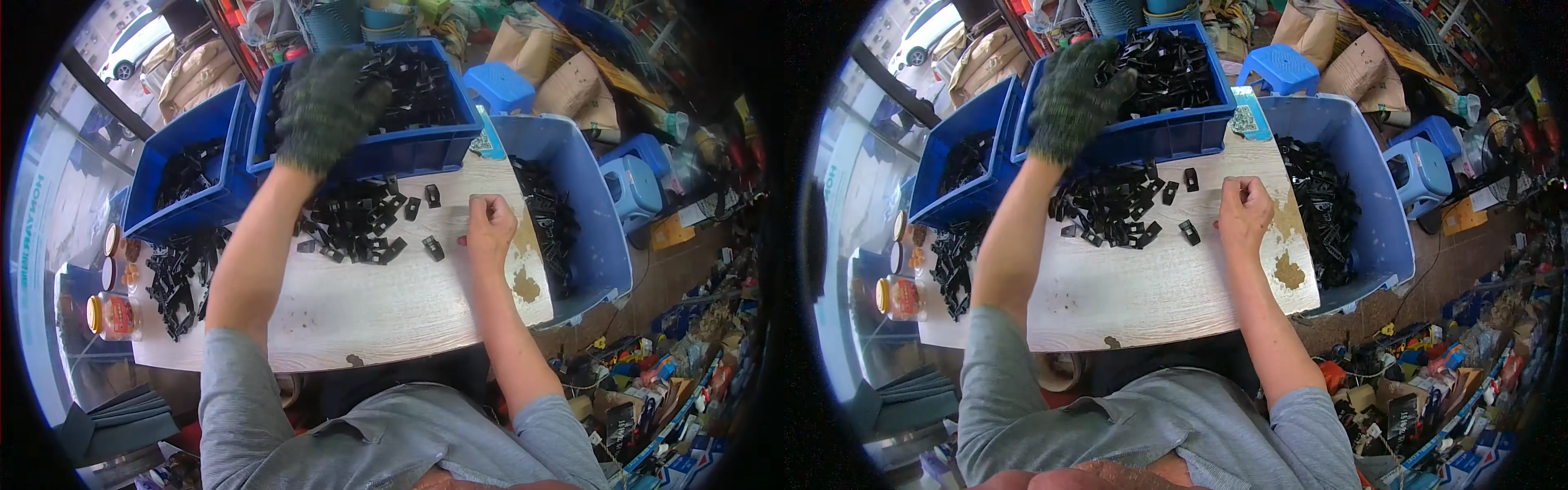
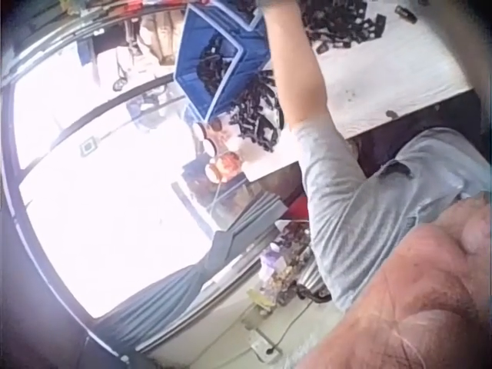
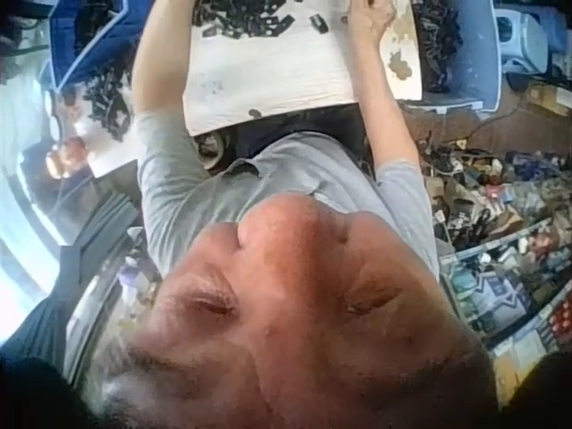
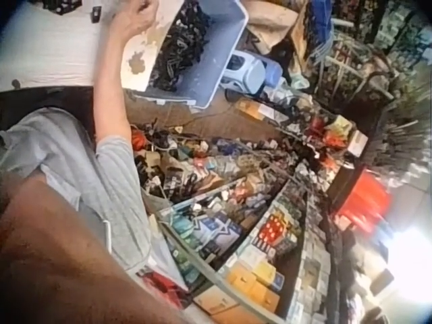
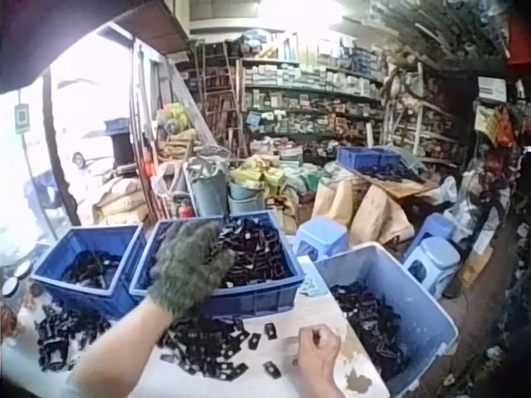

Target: Sorting and inspecting small black plastic components on a workbench.

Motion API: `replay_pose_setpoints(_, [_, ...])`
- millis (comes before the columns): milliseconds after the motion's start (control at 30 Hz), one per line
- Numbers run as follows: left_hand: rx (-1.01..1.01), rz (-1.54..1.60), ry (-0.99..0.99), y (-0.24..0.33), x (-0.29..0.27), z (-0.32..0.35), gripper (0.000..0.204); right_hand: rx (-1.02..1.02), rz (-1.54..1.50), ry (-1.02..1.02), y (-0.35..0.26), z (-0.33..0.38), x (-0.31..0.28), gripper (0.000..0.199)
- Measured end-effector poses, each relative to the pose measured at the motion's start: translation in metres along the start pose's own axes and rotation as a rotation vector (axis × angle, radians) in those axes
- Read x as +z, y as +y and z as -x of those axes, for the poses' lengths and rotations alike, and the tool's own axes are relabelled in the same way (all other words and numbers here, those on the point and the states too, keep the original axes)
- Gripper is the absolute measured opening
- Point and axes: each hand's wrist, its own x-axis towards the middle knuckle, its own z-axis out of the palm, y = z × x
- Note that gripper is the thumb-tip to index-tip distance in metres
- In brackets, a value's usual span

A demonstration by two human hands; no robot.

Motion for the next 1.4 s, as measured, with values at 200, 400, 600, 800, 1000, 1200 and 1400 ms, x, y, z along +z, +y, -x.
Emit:
replay_pose_setpoints(200, [-0.031, -0.058, -0.294, -0.028, 0.063, -0.053, 0.066, 0.011, -0.016, 0.002, 0.002, 0.000, 0.000, 0.018])
replay_pose_setpoints(400, [0.009, -0.070, -0.403, -0.038, 0.094, -0.054, 0.070, -0.031, 0.005, 0.022, 0.000, 0.002, 0.005, 0.018])
replay_pose_setpoints(600, [0.027, -0.096, -0.637, -0.012, 0.060, -0.056, 0.056, -0.135, 0.043, 0.057, 0.024, -0.013, -0.002, 0.013])
replay_pose_setpoints(800, [-0.146, -0.114, -0.626, -0.010, 0.064, -0.049, 0.047, 0.023, -0.001, 0.018, 0.007, -0.002, 0.001, 0.013])
replay_pose_setpoints(1000, [-0.132, -0.037, -0.604, -0.022, 0.067, -0.049, 0.050, 0.000, 0.016, 0.021, 0.012, -0.009, 0.000, 0.017])
replay_pose_setpoints(1200, [-0.152, 0.025, -0.553, -0.023, 0.055, -0.039, 0.050, 0.009, 0.010, 0.005, 0.010, -0.007, -0.002, 0.016])
replay_pose_setpoints(1400, [-0.132, -0.002, -0.582, -0.017, 0.066, -0.040, 0.045, 0.001, 0.039, 0.014, 0.012, -0.008, -0.001, 0.017])
